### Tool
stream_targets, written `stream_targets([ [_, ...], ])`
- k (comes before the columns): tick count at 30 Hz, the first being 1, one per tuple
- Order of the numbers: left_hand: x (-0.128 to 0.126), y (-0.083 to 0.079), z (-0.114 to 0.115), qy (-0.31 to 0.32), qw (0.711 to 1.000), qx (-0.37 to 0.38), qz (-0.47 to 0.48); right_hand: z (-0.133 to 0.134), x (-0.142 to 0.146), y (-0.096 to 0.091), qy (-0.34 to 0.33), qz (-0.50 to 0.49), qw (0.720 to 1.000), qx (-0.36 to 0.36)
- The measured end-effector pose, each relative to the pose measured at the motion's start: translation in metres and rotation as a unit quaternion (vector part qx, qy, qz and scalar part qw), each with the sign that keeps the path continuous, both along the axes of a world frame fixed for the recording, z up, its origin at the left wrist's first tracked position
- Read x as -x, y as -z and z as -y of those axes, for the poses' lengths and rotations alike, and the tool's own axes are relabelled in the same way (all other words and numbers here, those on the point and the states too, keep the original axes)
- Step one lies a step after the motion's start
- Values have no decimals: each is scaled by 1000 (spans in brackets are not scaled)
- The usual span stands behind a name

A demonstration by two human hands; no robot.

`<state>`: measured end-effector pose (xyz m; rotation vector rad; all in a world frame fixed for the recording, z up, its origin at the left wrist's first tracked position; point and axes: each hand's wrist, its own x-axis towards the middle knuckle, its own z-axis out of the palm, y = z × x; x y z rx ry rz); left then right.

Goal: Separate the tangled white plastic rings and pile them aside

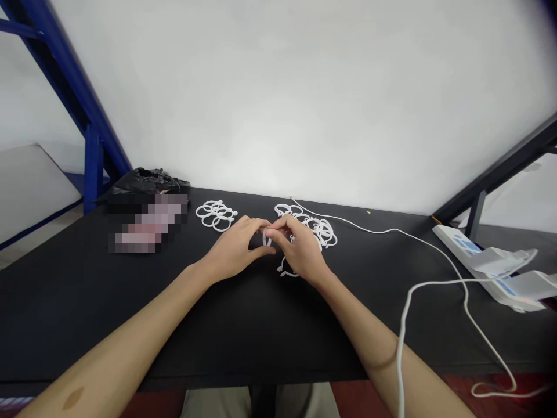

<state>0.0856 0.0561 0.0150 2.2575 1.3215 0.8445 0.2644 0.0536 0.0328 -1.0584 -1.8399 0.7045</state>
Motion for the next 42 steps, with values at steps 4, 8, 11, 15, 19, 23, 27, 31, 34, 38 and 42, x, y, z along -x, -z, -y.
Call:
stream_targets([
  [4, -1, 3, -3, 5, 999, -37, -3, -7, -5, -1, -38, -72, 995, 57],
  [8, -3, 6, -4, -3, 998, -64, 2, -9, -6, 0, -11, -66, 996, 62],
  [11, 2, 4, -7, -73, 994, -81, 23, -8, -8, 1, 103, -11, 994, -26],
  [15, 23, 0, -22, -208, 971, -120, 4, -9, -13, 2, 196, 31, 977, -73],
  [19, 44, 2, -46, -314, 944, -97, -31, -9, -15, 5, 203, 35, 978, -43],
  [23, 49, 9, -62, -344, 937, -21, -63, -7, -11, 8, 192, 50, 979, -46],
  [27, 46, 13, -64, -328, 940, -7, -91, -6, -10, 9, 188, 80, 978, -39],
  [31, 45, 12, -61, -313, 945, 1, -91, -5, -12, 11, 185, 143, 971, -53],
  [34, 44, 10, -58, -314, 946, -17, -80, -9, -17, 12, 206, 213, 952, -81],
  [38, 41, 9, -54, -298, 948, -62, -93, -24, -19, 9, 241, 330, 908, -95],
  [42, 33, 9, -47, -263, 952, -108, -115, -44, -10, 4, 225, 418, 877, -81],
])
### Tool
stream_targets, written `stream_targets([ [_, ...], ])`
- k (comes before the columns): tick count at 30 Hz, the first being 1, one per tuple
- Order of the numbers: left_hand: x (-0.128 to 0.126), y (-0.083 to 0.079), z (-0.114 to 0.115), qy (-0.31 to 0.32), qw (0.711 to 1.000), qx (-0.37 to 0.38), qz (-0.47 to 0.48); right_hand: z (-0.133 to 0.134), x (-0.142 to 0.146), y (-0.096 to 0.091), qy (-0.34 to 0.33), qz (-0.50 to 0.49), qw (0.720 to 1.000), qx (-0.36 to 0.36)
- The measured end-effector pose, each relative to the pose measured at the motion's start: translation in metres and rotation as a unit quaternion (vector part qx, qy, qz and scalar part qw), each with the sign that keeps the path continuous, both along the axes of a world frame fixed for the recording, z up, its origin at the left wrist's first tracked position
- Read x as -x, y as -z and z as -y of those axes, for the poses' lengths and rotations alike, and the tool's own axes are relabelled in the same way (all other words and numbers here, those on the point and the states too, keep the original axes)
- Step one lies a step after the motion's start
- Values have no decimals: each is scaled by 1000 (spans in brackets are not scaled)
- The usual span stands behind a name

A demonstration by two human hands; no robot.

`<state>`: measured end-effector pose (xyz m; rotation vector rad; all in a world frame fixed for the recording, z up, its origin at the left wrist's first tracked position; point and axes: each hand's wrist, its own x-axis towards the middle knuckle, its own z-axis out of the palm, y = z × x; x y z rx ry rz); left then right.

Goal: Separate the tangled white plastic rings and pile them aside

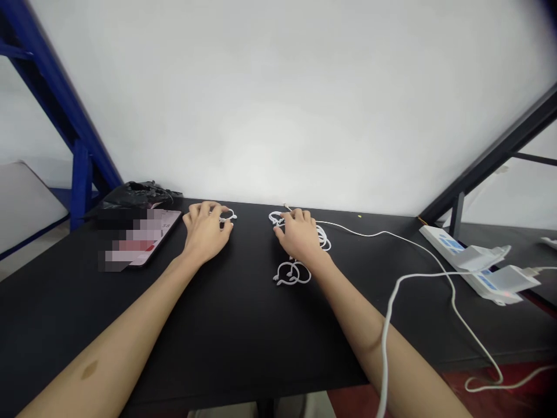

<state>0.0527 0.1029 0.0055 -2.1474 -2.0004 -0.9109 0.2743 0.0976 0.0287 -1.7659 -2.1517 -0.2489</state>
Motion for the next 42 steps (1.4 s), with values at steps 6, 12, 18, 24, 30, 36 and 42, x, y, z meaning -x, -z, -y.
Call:
stream_targets([
  [6, -6, 2, 4, 51, 997, 0, -61, -12, 10, 3, -5, 39, 999, 19],
  [12, 4, 7, -6, 19, 992, 49, -111, 1, 2, 12, -34, 28, 999, 14],
  [18, 3, 5, -3, -12, 988, 65, -141, 10, -8, 15, -53, -5, 999, 4],
  [24, 4, 5, 5, -35, 989, 83, -121, 8, -8, 12, -84, -39, 995, -33],
  [30, 5, 6, 14, -51, 987, 75, -133, 7, -10, 10, -114, -72, 990, -40],
  [36, 2, 4, 20, -54, 982, 36, -177, 9, -12, 8, -113, -102, 988, -28],
  [42, -5, -3, 24, 41, 992, -32, -117, 8, -11, 7, -136, -118, 982, -63],
])
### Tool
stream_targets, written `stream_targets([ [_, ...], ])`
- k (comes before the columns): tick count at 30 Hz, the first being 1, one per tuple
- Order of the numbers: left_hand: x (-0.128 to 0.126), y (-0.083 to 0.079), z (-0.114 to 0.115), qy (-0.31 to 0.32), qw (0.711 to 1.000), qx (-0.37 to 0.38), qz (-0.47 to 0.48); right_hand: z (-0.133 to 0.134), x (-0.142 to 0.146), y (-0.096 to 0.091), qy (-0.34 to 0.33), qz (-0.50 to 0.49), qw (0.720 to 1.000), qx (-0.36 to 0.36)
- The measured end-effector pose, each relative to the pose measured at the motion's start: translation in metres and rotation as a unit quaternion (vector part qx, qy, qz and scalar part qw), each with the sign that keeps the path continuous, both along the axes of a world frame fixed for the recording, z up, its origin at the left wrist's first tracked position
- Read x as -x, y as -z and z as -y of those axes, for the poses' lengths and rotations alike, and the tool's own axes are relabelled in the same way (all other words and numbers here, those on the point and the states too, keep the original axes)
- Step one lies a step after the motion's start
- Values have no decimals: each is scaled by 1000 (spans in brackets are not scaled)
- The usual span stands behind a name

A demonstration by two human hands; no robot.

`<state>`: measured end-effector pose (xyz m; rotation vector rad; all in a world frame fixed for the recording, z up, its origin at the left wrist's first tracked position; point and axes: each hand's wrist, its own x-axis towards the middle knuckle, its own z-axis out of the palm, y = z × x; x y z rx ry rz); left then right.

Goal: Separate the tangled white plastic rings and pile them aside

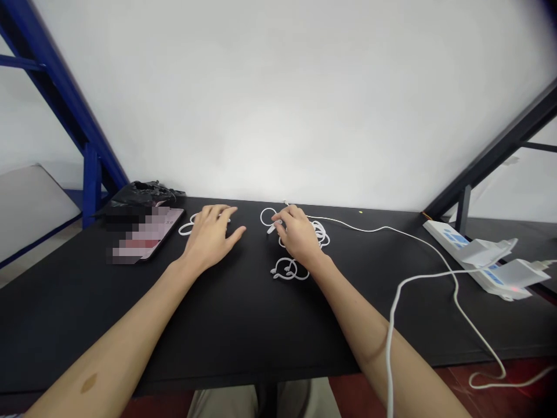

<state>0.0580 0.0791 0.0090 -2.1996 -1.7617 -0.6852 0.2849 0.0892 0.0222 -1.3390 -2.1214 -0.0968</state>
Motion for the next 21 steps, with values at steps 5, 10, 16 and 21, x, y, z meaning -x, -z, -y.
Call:
stream_targets([
  [5, -15, -3, 3, 166, 986, -22, 29, 2, 5, -1, -61, -5, 998, -6],
  [10, -26, 5, -2, 180, 984, -4, -3, 6, 13, -1, -134, -30, 990, -15],
  [16, -27, 11, -8, 189, 982, 7, 21, 12, 21, 0, -170, -52, 984, -7],
  [21, -27, 8, -8, 154, 985, -15, 69, 9, 17, 1, -141, -9, 990, 12],
])
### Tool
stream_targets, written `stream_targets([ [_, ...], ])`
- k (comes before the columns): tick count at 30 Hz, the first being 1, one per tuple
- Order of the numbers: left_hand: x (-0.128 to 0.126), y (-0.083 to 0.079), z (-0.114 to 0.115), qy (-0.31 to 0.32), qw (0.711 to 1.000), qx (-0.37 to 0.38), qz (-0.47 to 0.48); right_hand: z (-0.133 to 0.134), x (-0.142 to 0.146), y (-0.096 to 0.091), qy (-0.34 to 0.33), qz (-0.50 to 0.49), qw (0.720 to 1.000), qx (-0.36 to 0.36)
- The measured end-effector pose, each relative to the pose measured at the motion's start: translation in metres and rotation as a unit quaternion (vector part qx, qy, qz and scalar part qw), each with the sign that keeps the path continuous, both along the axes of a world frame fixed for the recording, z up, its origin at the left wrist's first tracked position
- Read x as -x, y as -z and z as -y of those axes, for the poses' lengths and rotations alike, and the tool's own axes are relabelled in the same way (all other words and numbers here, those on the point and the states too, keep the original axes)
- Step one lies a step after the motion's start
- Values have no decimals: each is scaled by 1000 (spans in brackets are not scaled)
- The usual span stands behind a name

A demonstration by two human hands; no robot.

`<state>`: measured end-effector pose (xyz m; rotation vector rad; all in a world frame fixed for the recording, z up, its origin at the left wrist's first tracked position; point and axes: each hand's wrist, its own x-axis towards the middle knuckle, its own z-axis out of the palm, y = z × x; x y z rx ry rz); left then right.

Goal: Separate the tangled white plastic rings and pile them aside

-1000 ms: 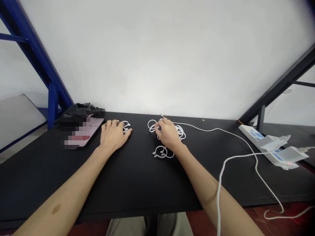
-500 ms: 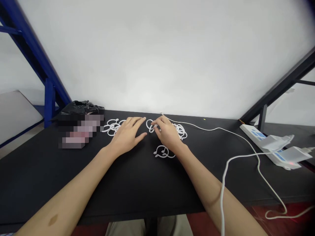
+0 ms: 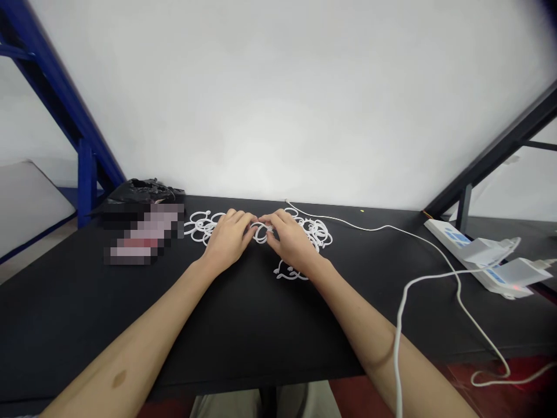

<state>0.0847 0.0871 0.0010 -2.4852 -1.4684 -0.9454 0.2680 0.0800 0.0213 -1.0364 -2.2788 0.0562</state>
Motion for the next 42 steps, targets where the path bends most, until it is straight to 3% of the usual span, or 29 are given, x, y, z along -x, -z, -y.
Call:
stream_targets([
  [6, 2, -3, 1, -32, 998, -5, 50, -3, -7, 1, 61, 71, 995, 22],
  [13, 4, -4, 3, -24, 998, -5, 52, 7, 5, -6, -26, -39, 999, -19],
  [21, 2, -8, 10, 38, 998, 3, 57, 2, 1, -7, 5, -141, 990, 24],
  [30, 6, -12, 10, 42, 997, -7, 62, 6, 5, -9, 4, -158, 986, 52],
  [33, 14, -13, 6, -35, 999, 0, 40, 4, 4, -2, 28, -111, 993, 41],
  [37, 35, -6, -3, -174, 984, 28, -10, 6, 5, 4, 44, 55, 997, 16],
  [42, 54, -3, -8, -246, 967, 65, -28, 10, 7, 3, 41, 143, 988, 29],
])
